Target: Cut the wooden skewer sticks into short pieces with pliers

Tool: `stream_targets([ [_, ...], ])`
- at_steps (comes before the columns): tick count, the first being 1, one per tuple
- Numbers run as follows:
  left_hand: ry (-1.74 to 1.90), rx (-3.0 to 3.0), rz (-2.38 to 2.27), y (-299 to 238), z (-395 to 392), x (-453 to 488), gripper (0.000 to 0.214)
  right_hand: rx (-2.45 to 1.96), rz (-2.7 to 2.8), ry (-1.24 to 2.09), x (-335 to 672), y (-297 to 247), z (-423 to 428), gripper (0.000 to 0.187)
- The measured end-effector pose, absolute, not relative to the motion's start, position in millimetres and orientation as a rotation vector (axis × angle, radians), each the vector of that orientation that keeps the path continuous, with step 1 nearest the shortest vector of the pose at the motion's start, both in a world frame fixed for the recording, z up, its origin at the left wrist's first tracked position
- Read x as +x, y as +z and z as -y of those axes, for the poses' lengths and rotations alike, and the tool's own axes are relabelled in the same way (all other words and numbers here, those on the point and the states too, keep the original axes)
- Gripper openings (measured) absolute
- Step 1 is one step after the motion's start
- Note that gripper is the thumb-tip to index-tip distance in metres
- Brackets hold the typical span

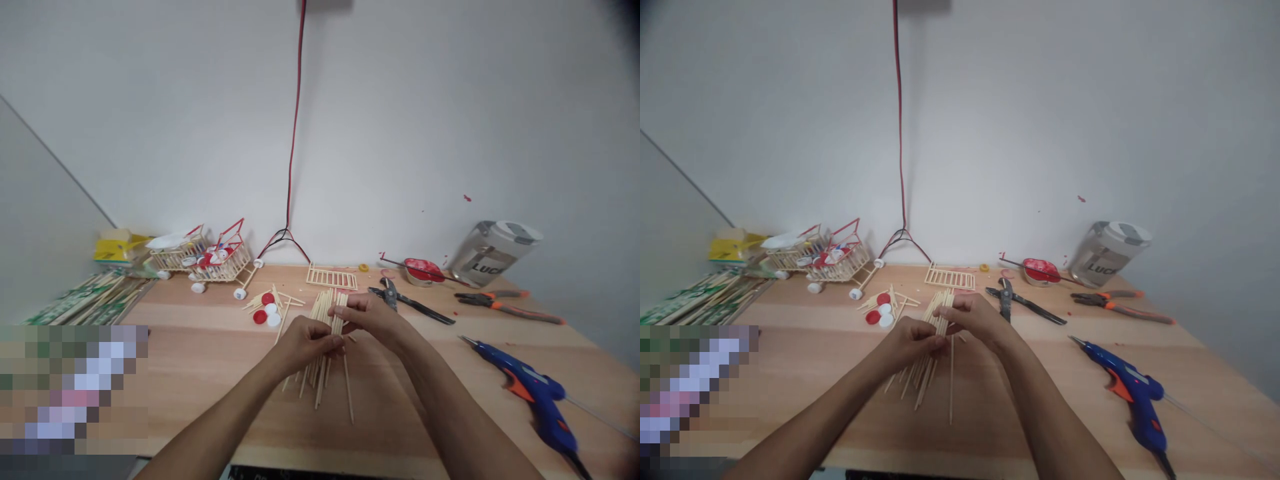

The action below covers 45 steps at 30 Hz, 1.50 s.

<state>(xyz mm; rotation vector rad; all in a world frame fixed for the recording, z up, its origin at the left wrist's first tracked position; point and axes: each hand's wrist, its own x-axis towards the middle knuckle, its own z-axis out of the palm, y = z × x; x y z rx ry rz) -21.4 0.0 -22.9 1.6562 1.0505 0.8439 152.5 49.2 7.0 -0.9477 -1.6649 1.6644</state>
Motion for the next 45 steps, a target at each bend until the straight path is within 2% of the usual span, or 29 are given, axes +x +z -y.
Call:
stream_targets([
  [19,0.870,1.442,-0.931,-25.7,-2.4,-23.1,0.034,-0.942,1.837,1.422,147.3,6.8,-46.6,0.033],
  [26,0.774,1.470,-0.839,-20.6,2.0,-24.0,0.024,-0.957,1.614,1.712,153.6,9.7,-46.1,0.029],
  [31,0.801,1.603,-0.954,-20.6,2.5,-23.3,0.019,-0.912,1.511,1.880,154.8,7.6,-47.2,0.027],
  [45,0.932,1.695,-1.043,-20.9,4.5,-17.5,0.015,-0.870,1.503,1.840,157.3,7.5,-47.7,0.030],
])
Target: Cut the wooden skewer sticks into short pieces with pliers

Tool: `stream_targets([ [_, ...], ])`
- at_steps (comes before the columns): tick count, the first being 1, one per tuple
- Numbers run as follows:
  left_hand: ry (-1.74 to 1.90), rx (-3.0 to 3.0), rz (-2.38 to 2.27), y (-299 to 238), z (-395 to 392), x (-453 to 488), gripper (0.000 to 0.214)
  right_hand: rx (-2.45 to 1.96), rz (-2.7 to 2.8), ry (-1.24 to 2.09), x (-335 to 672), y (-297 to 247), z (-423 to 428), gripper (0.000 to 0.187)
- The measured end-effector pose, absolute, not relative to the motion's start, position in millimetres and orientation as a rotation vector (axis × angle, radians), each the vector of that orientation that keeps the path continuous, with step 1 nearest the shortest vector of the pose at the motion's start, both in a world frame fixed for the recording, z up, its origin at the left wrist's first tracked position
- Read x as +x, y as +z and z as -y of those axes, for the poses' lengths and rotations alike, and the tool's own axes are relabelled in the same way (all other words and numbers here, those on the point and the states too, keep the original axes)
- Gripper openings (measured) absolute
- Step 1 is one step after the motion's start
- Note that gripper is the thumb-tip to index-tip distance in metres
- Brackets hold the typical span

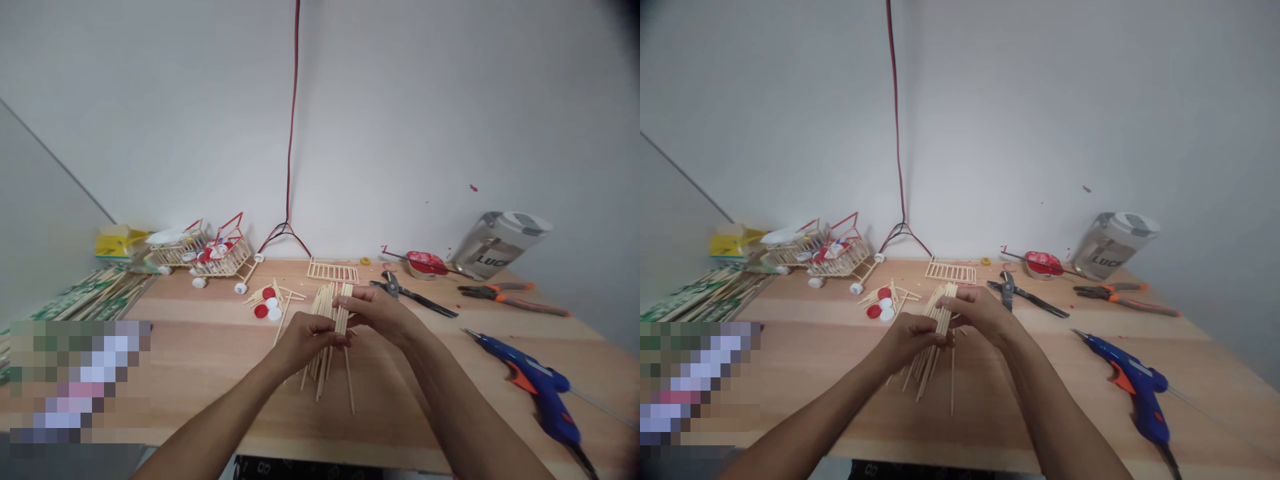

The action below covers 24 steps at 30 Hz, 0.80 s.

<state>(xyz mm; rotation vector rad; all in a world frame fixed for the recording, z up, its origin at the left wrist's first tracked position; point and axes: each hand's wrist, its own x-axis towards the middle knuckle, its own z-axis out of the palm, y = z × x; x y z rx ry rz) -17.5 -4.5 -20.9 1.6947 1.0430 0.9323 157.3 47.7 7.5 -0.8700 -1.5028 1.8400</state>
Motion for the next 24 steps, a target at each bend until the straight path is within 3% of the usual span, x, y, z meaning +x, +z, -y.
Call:
stream_targets([
  [7,0.828,1.634,-0.979,-14.3,7.0,-19.3,0.017,-0.903,1.635,1.762,156.9,14.7,-43.0,0.031],
  [13,0.840,1.577,-0.972,-16.2,6.2,-19.3,0.032,-0.929,1.746,1.618,154.3,18.6,-40.1,0.031],
  [24,0.840,1.607,-1.008,-19.0,3.0,-22.1,0.029,-0.866,2.116,1.018,155.9,20.0,-37.2,0.029],
])
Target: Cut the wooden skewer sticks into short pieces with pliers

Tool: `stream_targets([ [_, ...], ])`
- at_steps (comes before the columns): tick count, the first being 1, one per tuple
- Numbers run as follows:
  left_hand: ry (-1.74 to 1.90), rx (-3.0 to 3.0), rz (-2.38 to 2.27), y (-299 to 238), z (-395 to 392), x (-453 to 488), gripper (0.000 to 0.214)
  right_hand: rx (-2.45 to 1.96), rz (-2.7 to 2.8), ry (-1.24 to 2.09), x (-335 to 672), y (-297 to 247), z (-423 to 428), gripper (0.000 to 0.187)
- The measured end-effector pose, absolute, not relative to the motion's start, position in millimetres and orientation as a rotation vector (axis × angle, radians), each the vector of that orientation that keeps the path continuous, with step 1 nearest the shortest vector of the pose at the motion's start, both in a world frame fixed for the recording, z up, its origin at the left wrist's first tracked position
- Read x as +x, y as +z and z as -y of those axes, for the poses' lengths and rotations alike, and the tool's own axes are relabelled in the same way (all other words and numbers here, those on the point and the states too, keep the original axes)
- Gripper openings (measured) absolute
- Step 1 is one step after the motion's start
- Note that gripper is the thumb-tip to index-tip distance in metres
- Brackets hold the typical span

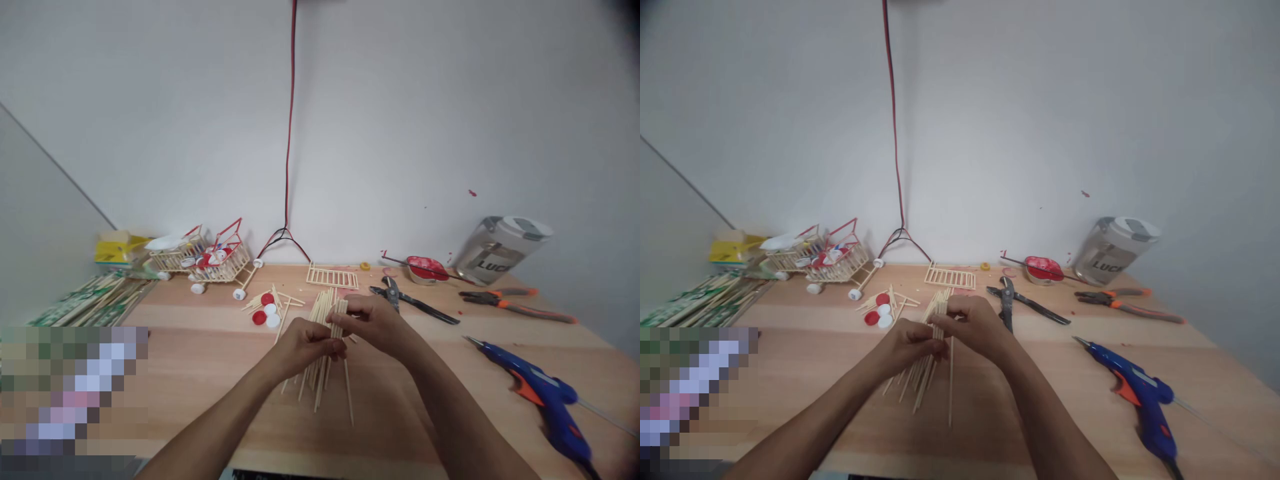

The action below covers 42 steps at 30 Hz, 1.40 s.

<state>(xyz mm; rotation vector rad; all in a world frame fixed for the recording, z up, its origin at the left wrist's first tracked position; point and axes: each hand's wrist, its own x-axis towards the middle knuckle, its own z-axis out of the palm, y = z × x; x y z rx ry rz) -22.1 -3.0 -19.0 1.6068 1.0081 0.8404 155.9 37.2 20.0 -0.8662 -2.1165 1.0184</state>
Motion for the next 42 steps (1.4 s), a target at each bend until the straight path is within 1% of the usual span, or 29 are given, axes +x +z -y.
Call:
stream_targets([
  [2,0.837,1.591,-0.985,-17.4,3.5,-21.8,0.029,-0.827,2.135,1.000,157.1,21.4,-36.4,0.030],
  [4,0.822,1.551,-0.959,-15.6,4.1,-21.4,0.030,-0.822,2.120,1.050,157.5,20.6,-36.8,0.030],
  [9,0.810,1.480,-0.944,-15.3,2.5,-21.2,0.032,-0.981,1.882,1.338,154.1,12.0,-41.5,0.032],
  [17,0.862,1.406,-0.932,-21.3,-1.0,-23.4,0.035,-0.945,1.683,1.429,145.4,9.5,-36.1,0.038],
  [20,0.865,1.355,-0.879,-22.3,-1.6,-23.9,0.037,-0.932,1.626,1.448,144.4,10.5,-33.6,0.044],
  [24,0.866,1.284,-0.826,-24.2,-2.7,-24.2,0.037,-0.926,1.606,1.408,142.7,11.3,-32.5,0.060],
  [27,0.867,1.260,-0.819,-25.1,-2.4,-24.6,0.038,-0.924,1.616,1.347,141.0,11.4,-32.3,0.054],
  [30,0.856,1.269,-0.821,-25.9,-1.6,-24.6,0.039,-0.910,1.614,1.373,139.7,10.9,-32.2,0.046],
  [33,0.853,1.286,-0.832,-27.5,-1.5,-23.8,0.039,-0.903,1.593,1.419,139.0,9.7,-32.2,0.042],
  [39,0.844,1.265,-0.801,-25.6,-0.5,-23.8,0.037,-0.911,1.483,1.563,141.7,7.5,-34.8,0.042],
  [42,0.795,1.273,-0.775,-21.3,1.9,-25.4,0.032,-0.891,1.394,1.664,145.7,6.1,-38.3,0.044],
])
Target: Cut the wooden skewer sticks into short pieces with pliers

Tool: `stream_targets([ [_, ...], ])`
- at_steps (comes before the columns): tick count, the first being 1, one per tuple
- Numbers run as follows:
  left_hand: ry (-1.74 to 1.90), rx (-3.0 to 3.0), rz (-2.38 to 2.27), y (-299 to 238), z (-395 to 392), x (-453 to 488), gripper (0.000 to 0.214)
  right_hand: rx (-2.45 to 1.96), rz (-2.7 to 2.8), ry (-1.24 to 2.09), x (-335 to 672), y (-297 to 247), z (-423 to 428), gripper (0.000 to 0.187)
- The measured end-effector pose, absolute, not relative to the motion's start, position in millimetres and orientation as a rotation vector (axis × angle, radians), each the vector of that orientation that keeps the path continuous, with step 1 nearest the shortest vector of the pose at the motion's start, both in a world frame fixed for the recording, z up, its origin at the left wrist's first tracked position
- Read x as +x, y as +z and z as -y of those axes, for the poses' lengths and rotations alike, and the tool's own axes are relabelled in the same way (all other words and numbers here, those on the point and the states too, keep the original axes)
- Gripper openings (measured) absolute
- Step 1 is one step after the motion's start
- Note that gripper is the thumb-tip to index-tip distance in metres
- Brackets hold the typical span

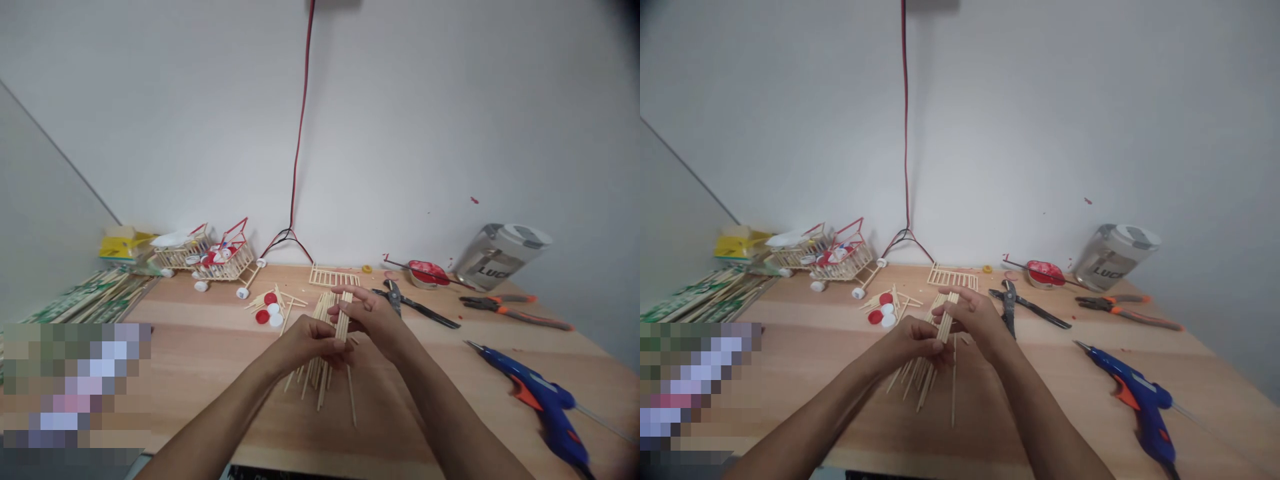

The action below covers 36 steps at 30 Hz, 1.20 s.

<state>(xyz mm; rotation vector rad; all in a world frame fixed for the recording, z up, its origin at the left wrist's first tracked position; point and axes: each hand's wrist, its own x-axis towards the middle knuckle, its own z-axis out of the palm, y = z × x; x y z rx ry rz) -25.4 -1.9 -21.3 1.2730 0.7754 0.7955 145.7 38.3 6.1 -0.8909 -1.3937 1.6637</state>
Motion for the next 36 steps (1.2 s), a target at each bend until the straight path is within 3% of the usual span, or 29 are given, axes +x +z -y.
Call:
stream_targets([
  [11,0.919,1.743,-1.126,-17.4,2.7,-21.1,0.019,-0.867,1.359,1.750,148.4,6.5,-39.3,0.044],
  [20,0.917,1.671,-1.104,-18.7,4.3,-19.8,0.019,-0.855,1.417,1.689,149.3,4.2,-39.5,0.043],
  [31,0.874,1.414,-0.870,-27.6,-2.7,-22.8,0.037,-0.919,1.417,1.629,148.6,7.6,-40.6,0.049],
  [36,0.975,1.382,-0.972,-28.4,-7.5,-27.5,0.047,-0.927,1.375,1.599,153.3,3.8,-47.3,0.055],
])
